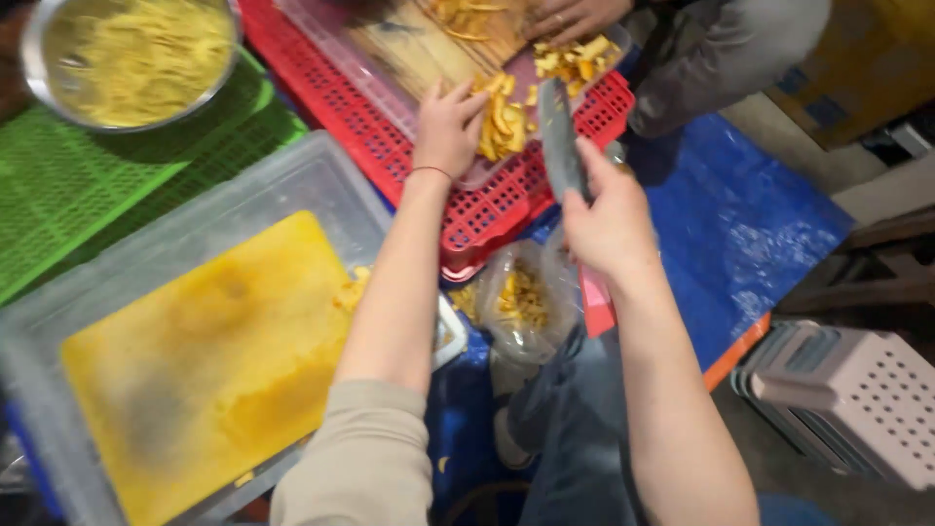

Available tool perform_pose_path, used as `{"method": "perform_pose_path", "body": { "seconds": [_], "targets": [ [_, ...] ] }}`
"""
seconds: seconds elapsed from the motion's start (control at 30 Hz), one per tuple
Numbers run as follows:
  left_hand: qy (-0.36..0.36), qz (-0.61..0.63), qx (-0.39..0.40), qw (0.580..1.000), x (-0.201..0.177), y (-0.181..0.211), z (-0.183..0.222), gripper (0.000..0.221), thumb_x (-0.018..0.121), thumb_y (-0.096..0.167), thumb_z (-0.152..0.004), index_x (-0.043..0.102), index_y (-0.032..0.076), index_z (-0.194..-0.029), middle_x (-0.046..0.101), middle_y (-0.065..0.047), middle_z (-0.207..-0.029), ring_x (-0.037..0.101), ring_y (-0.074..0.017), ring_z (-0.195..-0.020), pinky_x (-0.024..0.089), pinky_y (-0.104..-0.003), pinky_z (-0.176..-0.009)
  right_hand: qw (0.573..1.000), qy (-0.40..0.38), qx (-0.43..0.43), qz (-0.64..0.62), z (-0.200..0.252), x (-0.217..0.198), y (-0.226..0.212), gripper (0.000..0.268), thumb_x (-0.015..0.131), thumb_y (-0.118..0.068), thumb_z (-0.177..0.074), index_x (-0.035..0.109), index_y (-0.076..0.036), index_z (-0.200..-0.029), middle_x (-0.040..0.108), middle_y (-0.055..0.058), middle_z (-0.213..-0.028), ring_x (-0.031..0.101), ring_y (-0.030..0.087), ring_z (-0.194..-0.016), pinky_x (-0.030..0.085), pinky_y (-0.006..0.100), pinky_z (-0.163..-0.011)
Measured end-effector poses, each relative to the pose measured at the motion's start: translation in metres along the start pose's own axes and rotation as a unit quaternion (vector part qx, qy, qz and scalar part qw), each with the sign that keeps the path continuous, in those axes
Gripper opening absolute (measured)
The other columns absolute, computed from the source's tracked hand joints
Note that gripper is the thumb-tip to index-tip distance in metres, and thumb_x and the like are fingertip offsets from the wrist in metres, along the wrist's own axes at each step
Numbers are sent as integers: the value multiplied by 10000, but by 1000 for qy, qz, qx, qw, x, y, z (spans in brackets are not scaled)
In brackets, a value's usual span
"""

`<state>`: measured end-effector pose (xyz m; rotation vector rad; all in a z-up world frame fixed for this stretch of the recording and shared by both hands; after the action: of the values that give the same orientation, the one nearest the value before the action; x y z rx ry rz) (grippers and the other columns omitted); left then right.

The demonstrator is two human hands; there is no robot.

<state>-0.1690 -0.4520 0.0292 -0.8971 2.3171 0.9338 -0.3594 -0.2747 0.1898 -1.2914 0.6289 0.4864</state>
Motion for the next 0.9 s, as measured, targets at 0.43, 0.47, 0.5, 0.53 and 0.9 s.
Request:
{"method": "perform_pose_path", "body": {
  "seconds": [0.43, 0.47, 0.5, 0.53, 0.9],
  "targets": [
    [36, 278, -197, 940, 24, 192, 132, 156, 630, 62, -932, 765, 105, -997, 766, -40, -996, 719, -194, -928, 568, -324, -869, 924, 134, 58, -354, -13, -68, 82, 646, 537, -44, -1019, 354, -180, -1623, 545, 70, -638, 537, 111, -426, 461, 249, -341],
    [-94, 295, -257, 916, 66, 196, 149, 239, 575, 98, -941, 757, 87, -1096, 757, -85, -1114, 704, -229, -1048, 532, -376, -991, 902, 149, 88, -395, -2, -73, 74, 641, 538, -55, -1010, 385, -183, -1619, 550, 66, -641, 535, 99, -436, 449, 231, -351],
    [-223, 305, -303, 875, 107, 199, 164, 342, 520, 134, -950, 750, 69, -1194, 749, -131, -1233, 689, -264, -1168, 499, -429, -1114, 875, 168, 113, -440, 6, -79, 65, 637, 539, -67, -1001, 417, -185, -1615, 556, 61, -643, 534, 86, -447, 437, 214, -361],
    [-223, 301, -301, 877, 147, 191, 179, 342, 520, 134, -950, 750, 69, -1194, 749, -131, -1233, 689, -264, -1168, 499, -429, -1114, 873, 167, 111, -444, 8, -76, 68, 637, 539, -67, -1001, 417, -185, -1615, 556, 61, -643, 534, 86, -447, 437, 214, -361],
    [-225, 172, -232, 931, 368, 76, 69, 534, 601, 553, -798, 642, 225, -1218, 732, -109, -1030, 691, -336, -873, 530, -444, -800, 855, -220, 223, -414, 1, 24, 7, 726, 587, -36, -884, 558, -299, -1561, 517, 130, -392, 458, 127, -224, 338, 242, -187]
  ]
}}
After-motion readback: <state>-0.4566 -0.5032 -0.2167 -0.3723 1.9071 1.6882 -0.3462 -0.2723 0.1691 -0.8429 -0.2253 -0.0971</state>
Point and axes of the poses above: each hand's wrist, its own z-axis away from the middle knuckle, its own x-axis out of the palm, y = z × x, the point moved 6 cm from there along -z, towards the middle knuckle
